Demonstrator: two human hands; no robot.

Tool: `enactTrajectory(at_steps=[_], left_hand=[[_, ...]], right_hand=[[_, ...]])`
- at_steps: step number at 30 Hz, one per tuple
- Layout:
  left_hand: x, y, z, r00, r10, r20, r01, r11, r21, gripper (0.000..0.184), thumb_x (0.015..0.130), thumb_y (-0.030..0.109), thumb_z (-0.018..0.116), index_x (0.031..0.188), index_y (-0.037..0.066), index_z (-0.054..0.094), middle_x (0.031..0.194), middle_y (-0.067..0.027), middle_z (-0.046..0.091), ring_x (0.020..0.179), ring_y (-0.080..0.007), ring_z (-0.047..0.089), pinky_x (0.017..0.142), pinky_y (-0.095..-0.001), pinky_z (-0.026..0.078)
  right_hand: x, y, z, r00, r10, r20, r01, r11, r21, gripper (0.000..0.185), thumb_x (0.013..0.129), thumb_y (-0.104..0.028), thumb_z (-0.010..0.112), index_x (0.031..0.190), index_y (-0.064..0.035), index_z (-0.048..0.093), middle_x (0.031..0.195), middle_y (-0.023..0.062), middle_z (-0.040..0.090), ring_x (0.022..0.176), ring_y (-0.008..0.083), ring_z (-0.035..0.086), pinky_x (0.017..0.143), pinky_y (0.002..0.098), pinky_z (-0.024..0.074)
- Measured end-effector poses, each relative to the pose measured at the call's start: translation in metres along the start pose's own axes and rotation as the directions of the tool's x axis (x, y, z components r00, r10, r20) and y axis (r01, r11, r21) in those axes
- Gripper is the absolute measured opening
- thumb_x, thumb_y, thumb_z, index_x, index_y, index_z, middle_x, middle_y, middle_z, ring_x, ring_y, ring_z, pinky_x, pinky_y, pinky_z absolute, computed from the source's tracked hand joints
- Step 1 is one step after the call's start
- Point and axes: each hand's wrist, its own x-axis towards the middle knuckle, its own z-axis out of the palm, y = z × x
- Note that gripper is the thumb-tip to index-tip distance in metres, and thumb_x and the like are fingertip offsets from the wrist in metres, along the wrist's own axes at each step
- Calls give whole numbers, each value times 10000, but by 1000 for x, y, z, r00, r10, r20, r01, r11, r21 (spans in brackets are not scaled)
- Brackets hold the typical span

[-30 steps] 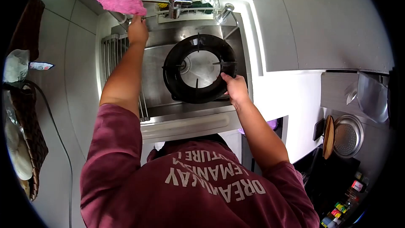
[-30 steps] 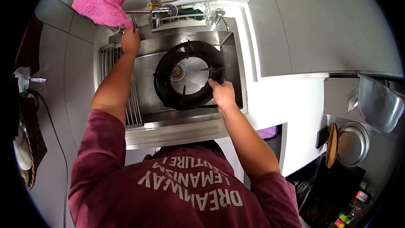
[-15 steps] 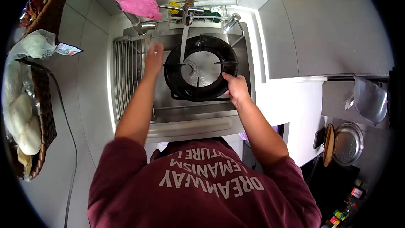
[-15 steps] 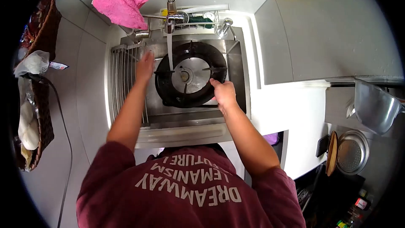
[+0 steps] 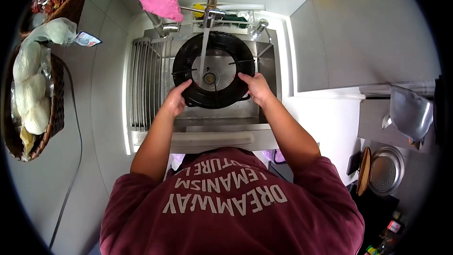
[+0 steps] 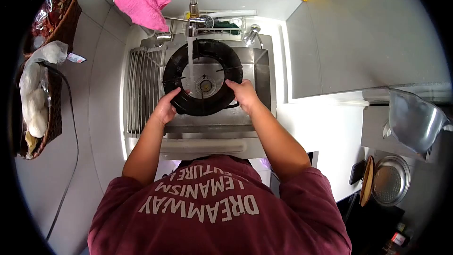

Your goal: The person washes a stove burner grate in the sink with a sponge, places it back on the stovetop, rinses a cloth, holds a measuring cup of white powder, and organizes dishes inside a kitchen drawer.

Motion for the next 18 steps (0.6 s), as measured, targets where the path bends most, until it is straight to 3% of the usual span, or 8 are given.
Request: enactTrajectory(at_steps=[3, 6, 9, 10, 12, 14, 16, 18], left_hand=[[3, -7, -16, 986, 149, 79, -148, 989, -24, 296, 895, 187, 562, 1141, 25, 597, 1088, -105, 664, 993, -220, 641, 922, -347, 482], [4, -15, -20, 968, 215, -127, -205, 975, 91, 294, 818, 160, 609, 1090, 54, 576, 935, -58, 648, 801, -158, 598, 617, -294, 456], [-4, -19, -8, 894, 275, -353, -206, 954, 219, 323, 779, 154, 630, 1078, 69, 539, 872, -32, 611, 723, -135, 558, 528, -263, 407], [-6, -21, -4, 855, 294, -426, -192, 945, 266, 331, 769, 150, 634, 1072, 74, 525, 857, -26, 598, 705, -131, 548, 517, -255, 398], [-8, -24, -10, 874, 253, -414, -183, 962, 203, 333, 752, 150, 644, 1052, 83, 517, 848, -24, 586, 679, -119, 538, 487, -246, 381], [-5, -30, -12, 888, 212, -408, -163, 975, 151, 315, 756, 159, 647, 1034, 82, 520, 831, -27, 579, 637, -119, 521, 462, -245, 375], [-6, -31, -1, 898, 149, -414, -117, 988, 103, 295, 758, 159, 648, 1016, 79, 528, 799, -26, 570, 594, -118, 501, 443, -243, 367], [-3, -35, 10, 883, 137, -448, -133, 990, 40, 254, 760, 163, 650, 972, 74, 542, 732, -21, 549, 526, -114, 461, 413, -243, 354]], right_hand=[[10, 0, 1, 998, 48, 51, -45, 997, -65, 232, 906, -241, 626, 905, -12, 663, 776, 69, 686, 625, 134, 637, 505, 241, 458], [26, -15, -1, 941, 337, -13, -315, 865, -391, 261, 880, -254, 653, 911, 4, 668, 784, 102, 696, 676, 187, 674, 580, 298, 515], [41, -5, 2, 835, -517, -186, 48, 406, -913, 295, 873, -283, 634, 942, 3, 666, 809, 175, 690, 786, 330, 674, 700, 420, 522], [42, -14, 16, 777, -596, -201, 216, 553, -805, 280, 879, -271, 591, 943, -8, 664, 851, 201, 676, 807, 377, 648, 725, 438, 514], [68, -19, 47, 864, -501, -50, 414, 763, -496, 275, 905, -260, 551, 899, -9, 665, 751, 144, 676, 670, 249, 658, 627, 356, 514], [68, -47, 98, 979, -203, 22, 195, 962, 190, 364, 952, -298, 507, 749, -17, 615, 572, 49, 550, 532, 145, 547, 496, 270, 432], [101, -44, 120, 981, -148, 126, 105, 949, 296, 452, 951, -363, 491, 688, -15, 607, 551, 94, 568, 518, 228, 567, 501, 346, 447], [120, -34, 131, 921, -380, 85, 390, 901, -189, 463, 945, -365, 492, 693, 0, 626, 611, 164, 607, 591, 327, 600, 561, 422, 461]])
